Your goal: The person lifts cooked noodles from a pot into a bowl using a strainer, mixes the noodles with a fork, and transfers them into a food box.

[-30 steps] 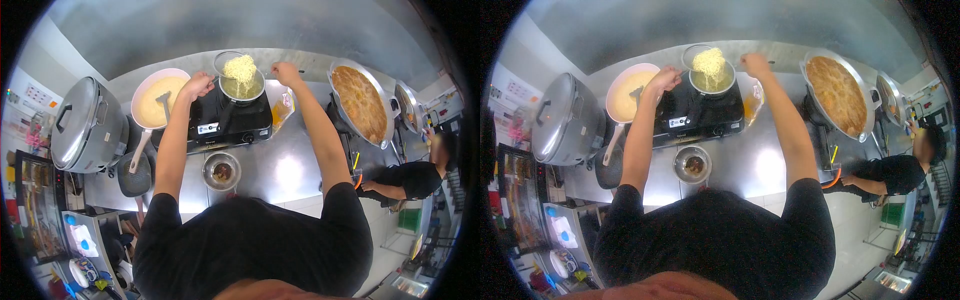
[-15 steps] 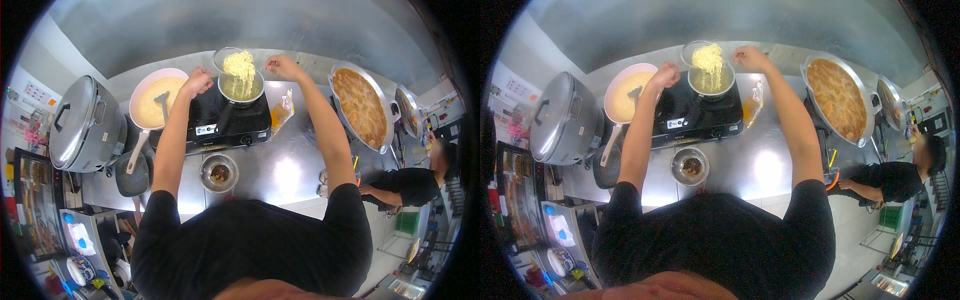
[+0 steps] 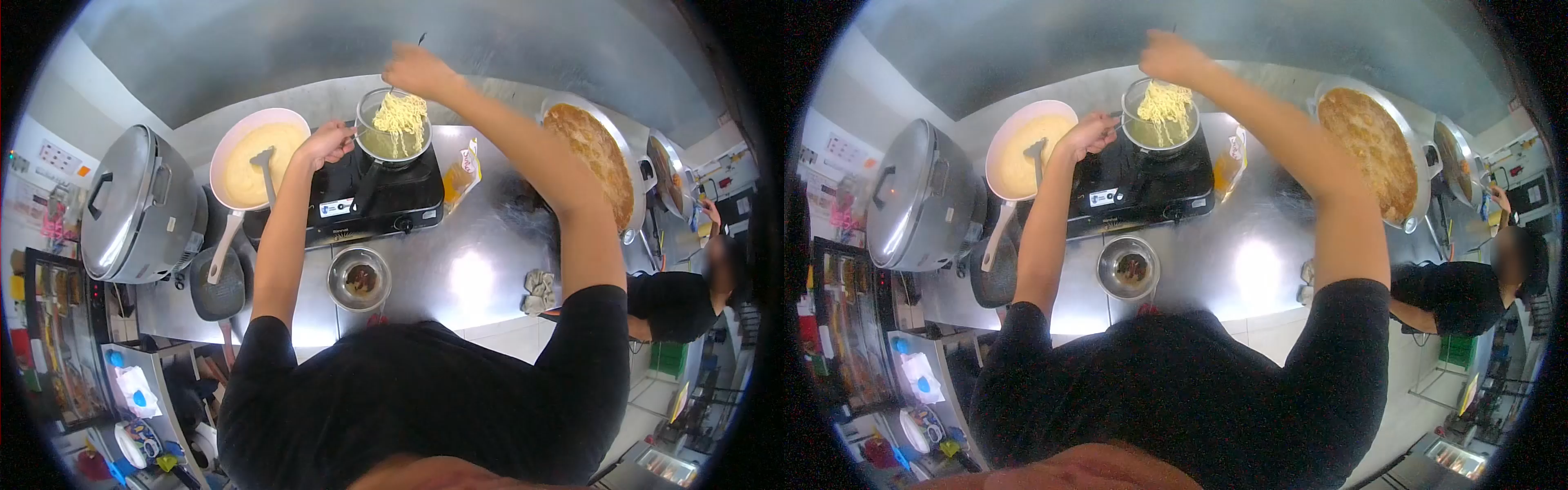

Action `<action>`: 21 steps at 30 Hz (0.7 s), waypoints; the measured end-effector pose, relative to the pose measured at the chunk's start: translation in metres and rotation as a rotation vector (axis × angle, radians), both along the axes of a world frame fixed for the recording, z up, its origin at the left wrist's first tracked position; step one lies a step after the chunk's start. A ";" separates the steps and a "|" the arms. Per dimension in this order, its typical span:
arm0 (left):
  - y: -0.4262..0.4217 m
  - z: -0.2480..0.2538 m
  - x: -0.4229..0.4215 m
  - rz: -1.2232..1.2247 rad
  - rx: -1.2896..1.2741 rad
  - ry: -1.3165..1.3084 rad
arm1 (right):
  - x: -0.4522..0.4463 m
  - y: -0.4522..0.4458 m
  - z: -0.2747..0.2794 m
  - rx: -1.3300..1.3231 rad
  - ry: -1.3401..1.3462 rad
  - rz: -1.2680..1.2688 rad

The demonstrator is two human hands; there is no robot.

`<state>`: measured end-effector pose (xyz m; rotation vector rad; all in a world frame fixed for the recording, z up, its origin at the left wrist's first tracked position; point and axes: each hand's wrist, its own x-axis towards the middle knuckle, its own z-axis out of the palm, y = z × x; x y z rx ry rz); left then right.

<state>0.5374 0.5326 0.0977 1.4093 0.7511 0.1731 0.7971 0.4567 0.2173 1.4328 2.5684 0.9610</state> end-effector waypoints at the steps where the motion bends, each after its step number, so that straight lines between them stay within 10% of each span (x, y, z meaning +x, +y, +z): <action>1: -0.001 0.000 -0.002 0.019 0.003 -0.001 | -0.001 0.000 0.006 0.002 0.008 0.004; 13: 0.008 0.005 -0.010 0.035 -0.024 -0.045 | 0.058 0.010 0.089 0.156 -0.059 -0.253; 21: 0.014 0.013 -0.012 0.102 0.021 -0.035 | 0.102 -0.063 -0.027 -0.059 0.326 -0.679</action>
